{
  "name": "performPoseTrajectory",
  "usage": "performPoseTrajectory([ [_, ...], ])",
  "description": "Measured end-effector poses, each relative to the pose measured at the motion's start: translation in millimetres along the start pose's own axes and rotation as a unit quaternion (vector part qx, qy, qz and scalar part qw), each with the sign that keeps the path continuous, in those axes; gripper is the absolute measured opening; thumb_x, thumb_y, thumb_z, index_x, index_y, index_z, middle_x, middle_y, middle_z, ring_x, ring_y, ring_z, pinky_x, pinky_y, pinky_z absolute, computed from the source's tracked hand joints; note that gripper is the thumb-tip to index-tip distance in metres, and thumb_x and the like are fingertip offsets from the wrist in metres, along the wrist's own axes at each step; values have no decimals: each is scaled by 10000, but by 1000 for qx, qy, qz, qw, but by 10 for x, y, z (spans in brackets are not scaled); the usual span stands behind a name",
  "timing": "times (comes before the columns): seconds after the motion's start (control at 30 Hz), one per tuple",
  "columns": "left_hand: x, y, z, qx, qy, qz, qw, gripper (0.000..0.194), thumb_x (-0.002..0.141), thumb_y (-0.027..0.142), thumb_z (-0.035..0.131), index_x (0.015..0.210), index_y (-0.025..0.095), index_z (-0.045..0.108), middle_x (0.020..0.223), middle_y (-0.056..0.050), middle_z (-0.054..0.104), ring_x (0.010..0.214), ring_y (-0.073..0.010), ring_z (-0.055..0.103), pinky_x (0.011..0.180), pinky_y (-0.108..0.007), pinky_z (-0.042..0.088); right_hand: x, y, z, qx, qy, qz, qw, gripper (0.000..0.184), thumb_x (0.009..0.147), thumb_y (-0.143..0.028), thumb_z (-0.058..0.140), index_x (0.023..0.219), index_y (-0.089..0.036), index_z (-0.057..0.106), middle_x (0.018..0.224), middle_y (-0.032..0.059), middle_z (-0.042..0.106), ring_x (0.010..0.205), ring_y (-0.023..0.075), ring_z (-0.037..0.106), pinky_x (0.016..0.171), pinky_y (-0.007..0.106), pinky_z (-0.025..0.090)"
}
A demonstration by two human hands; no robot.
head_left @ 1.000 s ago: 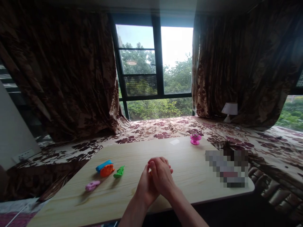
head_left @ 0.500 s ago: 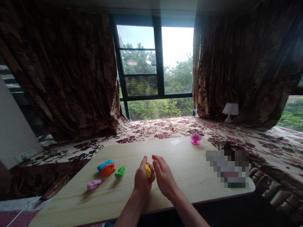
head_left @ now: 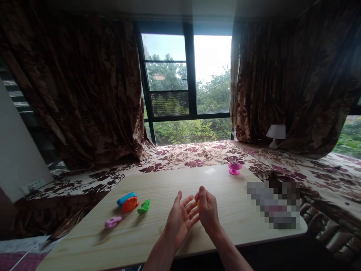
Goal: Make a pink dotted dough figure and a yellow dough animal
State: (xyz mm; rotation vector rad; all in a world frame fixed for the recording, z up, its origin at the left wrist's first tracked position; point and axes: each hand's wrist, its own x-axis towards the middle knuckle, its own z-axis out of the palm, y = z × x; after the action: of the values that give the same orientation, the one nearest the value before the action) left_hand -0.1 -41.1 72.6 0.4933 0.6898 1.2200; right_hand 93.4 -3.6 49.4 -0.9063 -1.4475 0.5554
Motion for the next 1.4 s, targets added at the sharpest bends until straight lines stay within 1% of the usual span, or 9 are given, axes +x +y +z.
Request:
performPoseTrajectory([
  [0.13,12,-84,59,-17,2,8,1000,322,823,425,513,933,135,602,774,-83,689,776,-218,667,662,-298,507,-84,-68,73,-2,-25,4,1000,458,960,-335,213,608,-186,466,513,-12,497,468,116,473,459,219,375],
  [0.3,-13,-35,121,-31,44,39,998,275,826,388,508,825,135,617,705,-67,683,714,-218,670,673,-318,515,-101,-229,60,-62,-60,-57,995,194,874,-334,469,894,-204,612,904,59,615,921,220,536,901,400,351],
  [0.4,1,-16,111,-34,73,86,993,230,818,359,532,799,142,607,690,-46,677,654,-186,660,636,-285,511,-117,-289,52,-92,-110,-73,987,302,866,-324,492,1149,-230,542,1139,76,553,1096,240,466,988,437,282],
  [0.53,15,-33,69,-30,109,175,978,134,758,291,631,813,174,598,628,27,646,526,-109,607,502,-199,453,-136,-301,54,-6,-166,-33,986,286,932,-301,372,1179,-246,505,1131,45,553,1052,180,513,940,352,378],
  [0.73,109,47,-135,-22,132,177,975,393,750,408,618,500,194,403,353,83,409,284,-53,394,308,-175,253,-101,-293,25,41,-102,-8,994,285,946,-286,318,1095,-223,552,1104,61,540,1055,177,506,921,327,403],
  [0.93,-41,70,18,-21,41,89,995,387,806,510,499,807,141,617,652,-42,650,587,-163,635,568,-263,488,-120,-341,42,4,-80,-66,995,195,870,-328,478,916,-225,637,1026,67,573,986,217,498,901,368,372],
  [1.07,-223,67,105,-24,-57,31,998,524,809,549,466,1122,139,559,965,-125,667,887,-239,640,783,-343,481,-3,-170,7,41,-32,-15,999,358,887,-420,420,636,-201,553,712,37,567,743,181,526,730,316,424],
  [1.23,-115,-17,-46,-28,5,0,1000,509,809,490,511,1158,120,522,1011,-129,661,880,-215,640,769,-330,486,34,6,56,80,-9,60,995,513,933,-497,147,563,-216,364,448,-38,387,392,110,404,407,233,358],
  [1.4,-8,-82,-6,-40,3,8,999,340,827,406,511,972,120,624,839,-96,699,765,-203,661,711,-298,496,-101,-143,164,50,-44,44,997,459,935,-444,228,621,-203,460,528,-4,511,498,144,508,528,272,428],
])
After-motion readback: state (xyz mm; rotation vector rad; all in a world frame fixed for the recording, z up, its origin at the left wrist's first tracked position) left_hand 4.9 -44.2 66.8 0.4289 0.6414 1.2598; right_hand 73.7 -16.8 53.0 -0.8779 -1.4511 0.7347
